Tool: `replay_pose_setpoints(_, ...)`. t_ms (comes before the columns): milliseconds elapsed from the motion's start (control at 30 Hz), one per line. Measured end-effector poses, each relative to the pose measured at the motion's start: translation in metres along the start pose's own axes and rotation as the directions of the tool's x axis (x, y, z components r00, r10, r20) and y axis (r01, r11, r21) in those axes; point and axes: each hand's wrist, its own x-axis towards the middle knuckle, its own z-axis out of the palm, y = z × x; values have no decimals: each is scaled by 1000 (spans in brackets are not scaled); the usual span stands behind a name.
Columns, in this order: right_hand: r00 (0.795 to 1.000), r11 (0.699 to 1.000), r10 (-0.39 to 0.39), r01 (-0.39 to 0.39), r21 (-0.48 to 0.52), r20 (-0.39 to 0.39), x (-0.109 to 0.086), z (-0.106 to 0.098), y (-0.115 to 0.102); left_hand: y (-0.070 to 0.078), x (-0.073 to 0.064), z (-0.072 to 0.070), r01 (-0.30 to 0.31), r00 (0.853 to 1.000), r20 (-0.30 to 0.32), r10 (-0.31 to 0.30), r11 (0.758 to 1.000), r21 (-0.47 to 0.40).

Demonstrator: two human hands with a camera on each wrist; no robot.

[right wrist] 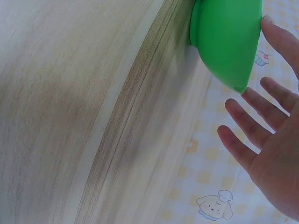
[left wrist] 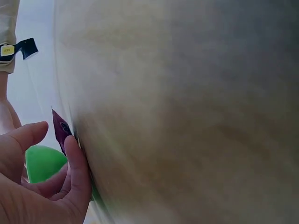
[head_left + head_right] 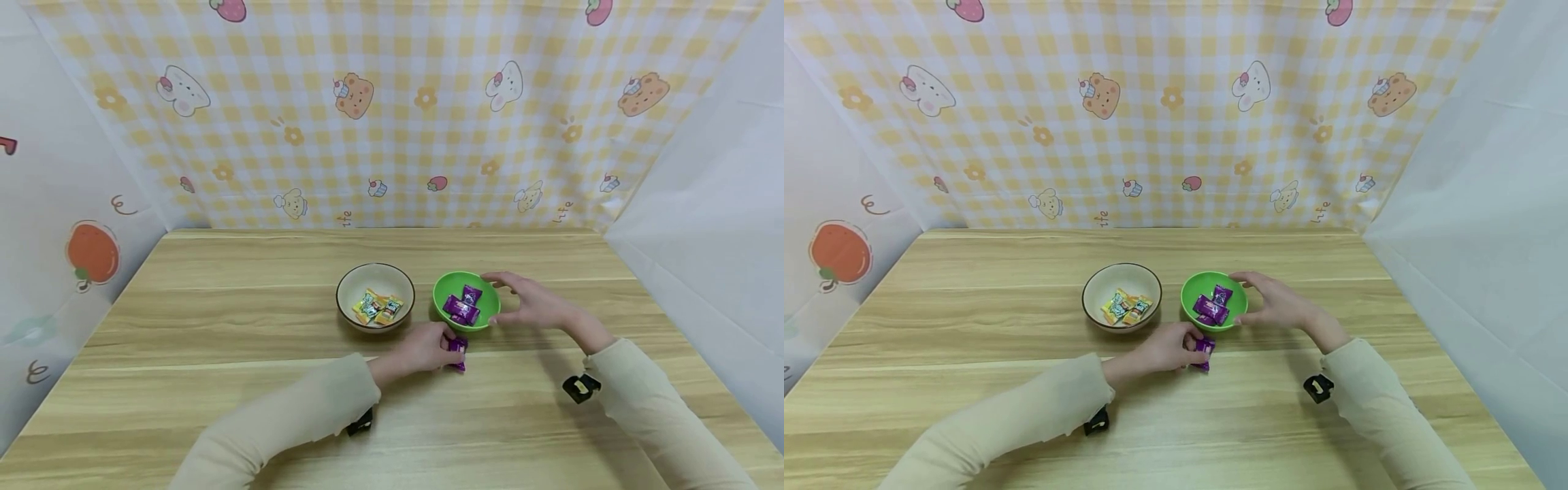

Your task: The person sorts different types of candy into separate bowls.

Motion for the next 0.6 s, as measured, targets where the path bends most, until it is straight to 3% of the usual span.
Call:
replay_pose_setpoints(67, 1000, 1000, 0, 0, -2, -2, 0, 0, 0, 1, 0, 0, -57, 998, -5, 58, 991, 119)
replay_pose_setpoints(133, 1000, 1000, 0, 0, -2, -3, 0, 0, 0, 1, 0, 1, -113, 993, -6, 118, 966, 234)
replay_pose_setpoints(267, 1000, 1000, 0, 0, 1, -4, 0, 0, 0, 1, -2, 2, -185, 981, 16, 192, 919, 347)
replay_pose_setpoints(400, 1000, 1000, -2, 2, 4, -4, 0, 0, -1, 1, -4, 3, -219, 974, 31, 225, 896, 387)
replay_pose_setpoints(600, 1000, 1000, -2, 2, 17, 1, 0, 0, -1, 1, -7, 3, -220, 975, 50, 217, 908, 357)
